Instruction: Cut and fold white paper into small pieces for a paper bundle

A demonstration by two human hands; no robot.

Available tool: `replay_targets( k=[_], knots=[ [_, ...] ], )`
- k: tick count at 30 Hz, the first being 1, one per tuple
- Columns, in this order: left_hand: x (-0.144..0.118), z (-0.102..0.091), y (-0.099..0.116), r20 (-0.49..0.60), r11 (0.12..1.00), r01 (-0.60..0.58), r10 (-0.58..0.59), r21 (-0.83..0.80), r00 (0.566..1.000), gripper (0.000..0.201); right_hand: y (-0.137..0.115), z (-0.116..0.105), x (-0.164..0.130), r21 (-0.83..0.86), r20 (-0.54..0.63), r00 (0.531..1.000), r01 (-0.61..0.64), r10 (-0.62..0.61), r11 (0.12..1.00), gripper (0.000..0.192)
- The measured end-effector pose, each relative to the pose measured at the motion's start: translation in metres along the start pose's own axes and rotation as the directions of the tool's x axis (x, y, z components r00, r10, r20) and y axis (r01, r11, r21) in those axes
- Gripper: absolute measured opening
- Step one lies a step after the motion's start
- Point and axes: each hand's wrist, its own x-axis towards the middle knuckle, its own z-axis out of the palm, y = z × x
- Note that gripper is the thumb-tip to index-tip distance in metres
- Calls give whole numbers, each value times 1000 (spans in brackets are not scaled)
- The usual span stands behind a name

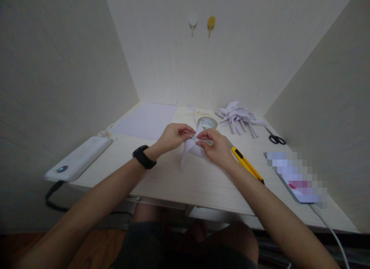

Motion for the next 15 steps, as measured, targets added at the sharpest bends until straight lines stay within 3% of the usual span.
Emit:
replay_targets(
  k=[7,15],
  knots=[
    [-1,0,3,-13,1000,6,-6,-11,1000,14,-1,2,0,18,-51,998,-48,49,999,23],
    [-2,2,5,-36,997,29,-31,-77,999,14,4,3,0,6,-61,997,-37,37,999,20]
  ],
)
